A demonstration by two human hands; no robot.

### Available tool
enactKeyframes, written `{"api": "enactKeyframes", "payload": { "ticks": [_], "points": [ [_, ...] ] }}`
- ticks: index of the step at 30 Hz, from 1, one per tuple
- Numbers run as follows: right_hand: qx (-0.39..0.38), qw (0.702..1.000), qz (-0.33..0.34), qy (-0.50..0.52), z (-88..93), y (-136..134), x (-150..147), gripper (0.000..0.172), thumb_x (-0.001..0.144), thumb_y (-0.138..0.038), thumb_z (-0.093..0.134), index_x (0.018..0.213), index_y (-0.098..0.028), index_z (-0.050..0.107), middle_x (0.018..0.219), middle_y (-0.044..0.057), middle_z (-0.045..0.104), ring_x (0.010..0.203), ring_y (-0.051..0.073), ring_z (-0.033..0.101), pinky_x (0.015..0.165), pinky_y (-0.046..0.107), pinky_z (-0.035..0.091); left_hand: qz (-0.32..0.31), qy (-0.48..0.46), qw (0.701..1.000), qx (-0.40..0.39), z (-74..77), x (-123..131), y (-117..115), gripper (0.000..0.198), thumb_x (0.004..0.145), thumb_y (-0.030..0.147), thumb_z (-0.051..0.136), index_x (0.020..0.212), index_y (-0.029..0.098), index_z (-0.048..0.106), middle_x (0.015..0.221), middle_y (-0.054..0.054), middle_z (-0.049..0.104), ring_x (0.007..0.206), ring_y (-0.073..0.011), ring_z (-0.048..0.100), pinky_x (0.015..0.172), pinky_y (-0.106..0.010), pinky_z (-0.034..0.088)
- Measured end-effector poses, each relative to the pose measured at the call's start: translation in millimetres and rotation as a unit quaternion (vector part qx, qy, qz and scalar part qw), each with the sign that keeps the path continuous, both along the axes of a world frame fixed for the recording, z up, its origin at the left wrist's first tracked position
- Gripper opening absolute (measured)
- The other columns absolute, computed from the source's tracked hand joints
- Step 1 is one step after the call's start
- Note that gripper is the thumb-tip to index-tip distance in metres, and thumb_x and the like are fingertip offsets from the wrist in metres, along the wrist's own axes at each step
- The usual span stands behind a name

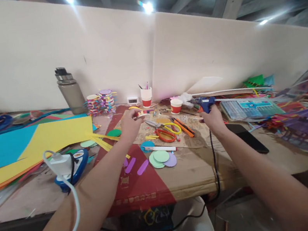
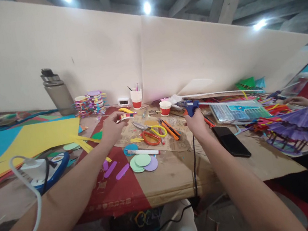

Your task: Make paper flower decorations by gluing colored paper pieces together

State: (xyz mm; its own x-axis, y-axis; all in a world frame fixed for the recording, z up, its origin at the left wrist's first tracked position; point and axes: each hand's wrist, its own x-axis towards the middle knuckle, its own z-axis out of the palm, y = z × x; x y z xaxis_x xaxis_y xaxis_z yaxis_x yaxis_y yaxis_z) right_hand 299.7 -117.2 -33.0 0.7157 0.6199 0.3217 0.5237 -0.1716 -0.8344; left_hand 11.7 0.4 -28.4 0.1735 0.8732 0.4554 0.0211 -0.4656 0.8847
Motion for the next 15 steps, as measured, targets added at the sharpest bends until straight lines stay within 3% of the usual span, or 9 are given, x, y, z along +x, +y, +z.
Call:
{"api": "enactKeyframes", "payload": {
  "ticks": [4, 8, 11, 15],
  "points": [
    [0.126, 0.985, 0.017, 0.118, 2.9, 14.0, -20.2, 0.027, 0.065, -0.023, 0.057, 0.089, -0.023, 0.044, 0.090, 0.004, 0.060, 0.071, 0.016, 0.062, 0.053, 0.026, 0.053, 0.034, 0.096, 0.990, 0.102, 2.2, -4.2, -2.4, 0.025, 0.067, 0.006, 0.058, 0.083, 0.021, 0.068, 0.091, -0.003, 0.066, 0.090, -0.0184, 0.056, 0.083, -0.029, 0.044],
    [0.218, 0.962, 0.054, 0.153, 3.5, 16.8, -35.2, 0.027, 0.066, -0.026, 0.056, 0.090, -0.023, 0.042, 0.086, 0.001, 0.058, 0.067, 0.013, 0.059, 0.053, 0.026, 0.050, 0.024, 0.129, 0.983, 0.127, 2.2, -5.3, -6.7, 0.031, 0.068, 0.001, 0.050, 0.088, 0.020, 0.064, 0.096, -0.005, 0.066, 0.089, -0.0181, 0.059, 0.082, -0.029, 0.046],
    [0.233, 0.951, 0.126, 0.156, 5.0, 11.0, -44.6, 0.029, 0.066, -0.028, 0.058, 0.090, -0.024, 0.042, 0.078, -0.002, 0.057, 0.060, 0.011, 0.055, 0.053, 0.025, 0.046, 0.008, 0.140, 0.979, 0.149, -0.6, -5.9, -6.1, 0.031, 0.068, 0.001, 0.048, 0.088, 0.020, 0.060, 0.099, -0.006, 0.065, 0.094, -0.0191, 0.059, 0.085, -0.031, 0.046],
    [0.186, 0.947, 0.227, 0.134, 12.6, -4.6, -64.0, 0.024, 0.070, -0.029, 0.058, 0.088, -0.024, 0.044, 0.069, -0.004, 0.056, 0.054, 0.011, 0.051, 0.054, 0.026, 0.044, 0.002, 0.158, 0.963, 0.217, -3.9, -8.2, -2.0, 0.027, 0.070, 0.001, 0.047, 0.085, 0.021, 0.057, 0.106, -0.007, 0.065, 0.107, -0.0204, 0.057, 0.096, -0.037, 0.043]
  ]
}}
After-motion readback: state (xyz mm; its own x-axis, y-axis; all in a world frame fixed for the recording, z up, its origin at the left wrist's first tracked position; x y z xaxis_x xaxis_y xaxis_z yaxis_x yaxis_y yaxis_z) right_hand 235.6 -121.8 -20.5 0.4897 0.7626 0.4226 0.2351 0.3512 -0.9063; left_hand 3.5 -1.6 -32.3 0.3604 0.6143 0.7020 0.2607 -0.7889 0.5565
